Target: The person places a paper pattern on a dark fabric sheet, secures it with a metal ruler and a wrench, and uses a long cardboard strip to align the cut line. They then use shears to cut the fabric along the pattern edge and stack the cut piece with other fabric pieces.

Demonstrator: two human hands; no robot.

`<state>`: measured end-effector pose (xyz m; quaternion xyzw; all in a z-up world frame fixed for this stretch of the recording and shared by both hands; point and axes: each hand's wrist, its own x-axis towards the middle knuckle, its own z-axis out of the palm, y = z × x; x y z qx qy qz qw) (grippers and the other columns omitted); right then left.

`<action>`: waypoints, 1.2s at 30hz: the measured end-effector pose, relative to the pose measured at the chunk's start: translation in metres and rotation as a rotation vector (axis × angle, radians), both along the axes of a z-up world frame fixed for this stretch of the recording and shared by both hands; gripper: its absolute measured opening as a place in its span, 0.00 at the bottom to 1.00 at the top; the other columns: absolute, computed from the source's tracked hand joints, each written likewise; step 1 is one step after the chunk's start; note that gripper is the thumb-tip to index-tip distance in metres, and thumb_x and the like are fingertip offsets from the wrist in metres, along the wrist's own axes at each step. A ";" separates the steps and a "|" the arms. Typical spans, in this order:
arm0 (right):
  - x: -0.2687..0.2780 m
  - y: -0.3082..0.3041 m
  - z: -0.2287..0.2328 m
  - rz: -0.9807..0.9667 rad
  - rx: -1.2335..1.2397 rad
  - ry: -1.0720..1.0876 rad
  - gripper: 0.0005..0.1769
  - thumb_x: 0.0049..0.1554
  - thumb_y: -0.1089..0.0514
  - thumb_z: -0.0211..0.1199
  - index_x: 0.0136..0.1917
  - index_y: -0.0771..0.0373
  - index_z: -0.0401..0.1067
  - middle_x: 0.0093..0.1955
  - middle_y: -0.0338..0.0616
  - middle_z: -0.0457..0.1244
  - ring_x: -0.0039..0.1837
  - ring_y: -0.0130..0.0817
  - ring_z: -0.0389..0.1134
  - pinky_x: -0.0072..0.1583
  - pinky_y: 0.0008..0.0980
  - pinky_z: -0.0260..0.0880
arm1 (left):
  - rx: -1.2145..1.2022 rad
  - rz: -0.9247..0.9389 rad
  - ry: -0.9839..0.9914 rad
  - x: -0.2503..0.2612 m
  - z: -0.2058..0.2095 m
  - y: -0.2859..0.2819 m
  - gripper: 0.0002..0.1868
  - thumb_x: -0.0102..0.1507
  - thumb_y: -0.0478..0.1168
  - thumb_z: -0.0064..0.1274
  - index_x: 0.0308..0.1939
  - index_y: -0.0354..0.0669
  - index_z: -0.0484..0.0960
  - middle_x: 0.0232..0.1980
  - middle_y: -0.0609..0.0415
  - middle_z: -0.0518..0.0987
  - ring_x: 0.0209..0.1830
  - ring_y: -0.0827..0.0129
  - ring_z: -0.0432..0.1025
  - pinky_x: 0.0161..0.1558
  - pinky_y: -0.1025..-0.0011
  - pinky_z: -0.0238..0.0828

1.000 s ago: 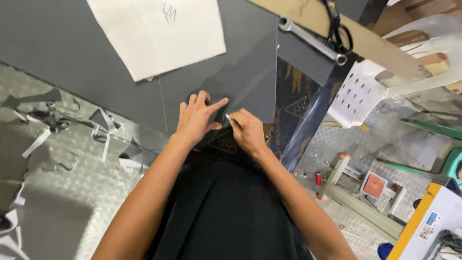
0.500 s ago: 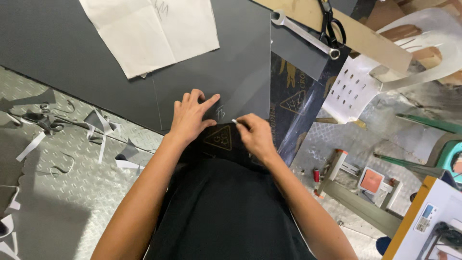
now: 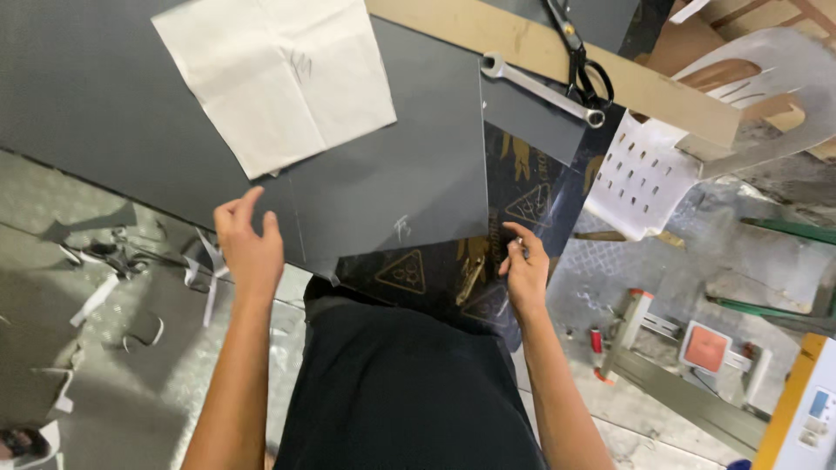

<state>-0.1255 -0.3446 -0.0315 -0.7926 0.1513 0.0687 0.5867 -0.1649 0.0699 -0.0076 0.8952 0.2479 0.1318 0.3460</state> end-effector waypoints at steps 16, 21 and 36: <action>0.119 0.229 0.056 0.016 0.874 0.239 0.04 0.56 0.66 0.57 0.46 0.65 0.68 0.31 0.40 0.58 0.29 0.27 0.57 0.37 0.27 0.60 | 0.323 -0.502 0.292 0.230 -0.011 0.104 0.65 0.49 0.71 0.63 0.78 0.42 0.50 0.80 0.39 0.49 0.82 0.43 0.38 0.70 0.29 0.37; 0.083 0.287 0.046 0.013 0.749 0.378 0.06 0.55 0.66 0.55 0.46 0.69 0.70 0.23 0.37 0.52 0.23 0.24 0.47 0.29 0.28 0.46 | 0.387 -0.644 0.344 0.263 -0.026 0.096 0.60 0.54 0.70 0.58 0.77 0.39 0.50 0.82 0.49 0.47 0.83 0.52 0.35 0.72 0.30 0.24; 0.043 0.304 -0.027 -0.374 -0.100 0.302 0.14 0.59 0.56 0.63 0.55 0.65 0.78 0.37 0.47 0.65 0.37 0.33 0.61 0.40 0.34 0.61 | 0.375 -0.571 0.275 0.322 -0.022 0.180 0.60 0.50 0.71 0.62 0.75 0.41 0.58 0.78 0.41 0.55 0.81 0.46 0.41 0.68 0.26 0.34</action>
